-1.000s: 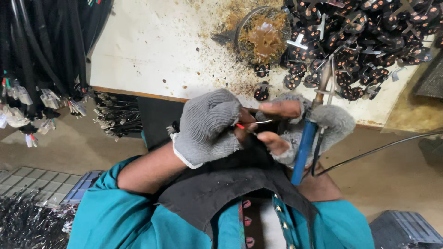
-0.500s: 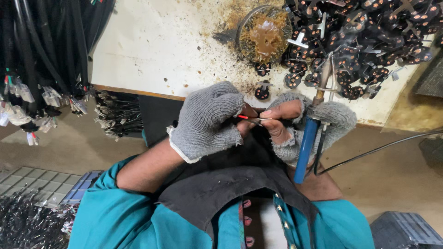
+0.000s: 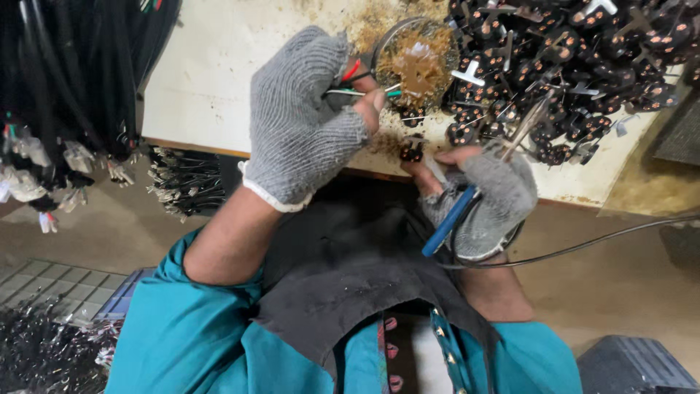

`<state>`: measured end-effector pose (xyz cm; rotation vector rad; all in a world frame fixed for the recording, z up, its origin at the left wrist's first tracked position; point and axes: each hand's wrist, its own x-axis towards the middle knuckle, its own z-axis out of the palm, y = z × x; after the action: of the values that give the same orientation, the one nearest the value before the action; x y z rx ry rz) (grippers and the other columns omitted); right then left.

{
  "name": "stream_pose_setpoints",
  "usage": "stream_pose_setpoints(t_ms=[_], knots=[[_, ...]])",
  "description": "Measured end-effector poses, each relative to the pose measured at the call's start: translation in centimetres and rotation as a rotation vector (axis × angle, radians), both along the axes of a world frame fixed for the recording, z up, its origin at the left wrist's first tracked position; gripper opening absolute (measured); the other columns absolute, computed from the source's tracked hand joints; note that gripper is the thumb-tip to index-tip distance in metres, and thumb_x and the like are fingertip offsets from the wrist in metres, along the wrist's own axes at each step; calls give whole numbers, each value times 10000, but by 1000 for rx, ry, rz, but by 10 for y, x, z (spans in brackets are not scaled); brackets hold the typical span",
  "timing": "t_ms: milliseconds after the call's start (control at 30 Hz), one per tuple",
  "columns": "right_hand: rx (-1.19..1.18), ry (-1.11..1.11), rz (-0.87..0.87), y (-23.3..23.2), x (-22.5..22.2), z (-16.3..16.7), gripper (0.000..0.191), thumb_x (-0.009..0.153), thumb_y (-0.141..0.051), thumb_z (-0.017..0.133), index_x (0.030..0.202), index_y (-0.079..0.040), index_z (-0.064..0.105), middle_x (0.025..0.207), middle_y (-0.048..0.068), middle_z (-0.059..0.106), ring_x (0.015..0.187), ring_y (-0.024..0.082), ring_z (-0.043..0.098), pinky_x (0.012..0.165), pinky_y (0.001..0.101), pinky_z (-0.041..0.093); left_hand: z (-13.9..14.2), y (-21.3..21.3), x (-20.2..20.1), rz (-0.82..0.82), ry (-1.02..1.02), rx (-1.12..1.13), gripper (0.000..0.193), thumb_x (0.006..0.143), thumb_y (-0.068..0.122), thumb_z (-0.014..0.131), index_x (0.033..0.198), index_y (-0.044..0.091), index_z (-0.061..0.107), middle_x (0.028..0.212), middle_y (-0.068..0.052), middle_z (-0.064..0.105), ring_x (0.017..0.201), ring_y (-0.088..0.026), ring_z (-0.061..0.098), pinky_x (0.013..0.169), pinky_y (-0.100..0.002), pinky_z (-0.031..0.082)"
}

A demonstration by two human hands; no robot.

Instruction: The person solders wire ends at a workbench. They hold a soldering iron in one hand and a wire in the other, dip the wire tip into a flux container, apply the hot iron to the wire end, and set the finished wire aside, repeating the process for successive wires.

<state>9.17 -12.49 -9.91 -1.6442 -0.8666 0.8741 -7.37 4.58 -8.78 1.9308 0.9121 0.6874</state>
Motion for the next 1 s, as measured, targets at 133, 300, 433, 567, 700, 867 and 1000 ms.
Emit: stream_pose_setpoints(t_ms=[133, 300, 433, 567, 700, 867, 1000], knots=[[54, 401, 49, -12, 2, -16, 98, 1026, 61, 598, 1116, 41, 567, 893, 154, 571, 748, 226, 587, 747, 351, 545, 1, 0, 0, -27, 11, -40, 210, 972, 172, 829, 952, 51, 658, 879, -89, 607, 819, -242, 661, 750, -339, 532], [-45, -53, -19, -14, 3, -13, 131, 916, -12, 736, 1011, 5, 646, 898, 119, 646, 775, 223, 638, 747, 369, 554, 0, 1, 4, -52, 65, 68, 247, 1004, 214, 849, 959, 46, 673, 887, -110, 601, 822, -280, 644, 738, -368, 518], [-156, -704, 265, -8, 5, -6, 237, 911, -64, 862, 1095, -73, 714, 978, 75, 712, 909, 248, 703, 811, 371, 552, 1, 2, 7, -41, 81, 91, 230, 990, 206, 824, 977, 34, 673, 924, -110, 611, 844, -290, 650, 765, -386, 529], [-106, -642, 250, -3, 6, -2, 227, 955, -94, 856, 1152, -104, 745, 989, 77, 735, 899, 246, 708, 805, 356, 545, 11, -3, -1, -34, -47, 47, 153, 981, 121, 792, 900, 74, 671, 847, -72, 637, 785, -276, 657, 668, -361, 508], [-141, -607, 248, -6, 10, 8, 285, 892, -200, 903, 1122, -88, 778, 867, 70, 718, 783, 216, 660, 725, 346, 501, 19, -16, -11, -198, 64, -63, 127, 821, 166, 810, 868, 148, 693, 784, -54, 603, 714, -234, 653, 642, -343, 515], [8, -314, 88, -11, 14, 17, 455, 888, -482, 803, 1050, -76, 678, 889, 71, 685, 787, 212, 677, 699, 335, 519, 13, -28, -9, -311, 186, 72, 271, 741, 250, 874, 934, 175, 700, 815, -56, 615, 732, -295, 654, 612, -416, 479], [-28, -470, 193, -30, 20, 30, 557, 896, -585, 732, 1051, -51, 691, 962, 93, 662, 896, 268, 659, 793, 379, 507, 9, -30, -8, -303, 190, 102, 299, 681, 245, 836, 935, 187, 689, 811, -54, 595, 719, -298, 646, 600, -425, 479]])
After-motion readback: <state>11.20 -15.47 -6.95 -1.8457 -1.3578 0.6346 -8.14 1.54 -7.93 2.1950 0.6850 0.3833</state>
